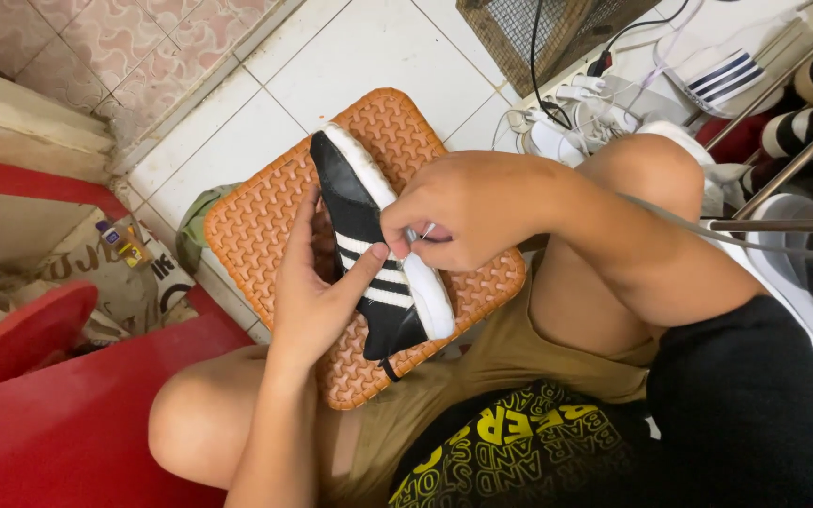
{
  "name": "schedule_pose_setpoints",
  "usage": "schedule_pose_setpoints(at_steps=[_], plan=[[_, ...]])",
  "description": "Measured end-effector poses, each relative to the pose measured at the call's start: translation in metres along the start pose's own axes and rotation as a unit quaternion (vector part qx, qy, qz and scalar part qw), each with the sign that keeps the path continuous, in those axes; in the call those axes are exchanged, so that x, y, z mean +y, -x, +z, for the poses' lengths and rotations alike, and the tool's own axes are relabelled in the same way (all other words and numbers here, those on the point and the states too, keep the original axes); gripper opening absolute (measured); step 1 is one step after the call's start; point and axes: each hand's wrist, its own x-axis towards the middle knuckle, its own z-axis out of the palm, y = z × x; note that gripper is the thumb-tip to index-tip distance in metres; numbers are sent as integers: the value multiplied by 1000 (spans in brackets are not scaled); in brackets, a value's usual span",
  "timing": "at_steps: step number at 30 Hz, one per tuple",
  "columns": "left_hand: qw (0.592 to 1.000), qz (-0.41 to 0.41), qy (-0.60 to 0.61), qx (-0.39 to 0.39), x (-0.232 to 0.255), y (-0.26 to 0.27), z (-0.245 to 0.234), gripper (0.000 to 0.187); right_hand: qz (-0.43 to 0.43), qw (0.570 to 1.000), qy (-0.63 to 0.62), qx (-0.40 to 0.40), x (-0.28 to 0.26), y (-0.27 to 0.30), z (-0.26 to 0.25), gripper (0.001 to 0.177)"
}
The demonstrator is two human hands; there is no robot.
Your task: Hand-sewing the rubber sole of a sneaker to the upper part using a needle and thread.
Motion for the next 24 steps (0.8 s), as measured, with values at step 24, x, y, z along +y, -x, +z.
schedule_pose_setpoints(at_steps=[24], plan=[[997, -9, -50, 57, -16, -14, 8, 74, -86, 996, -14, 37, 19, -7, 4, 7]])
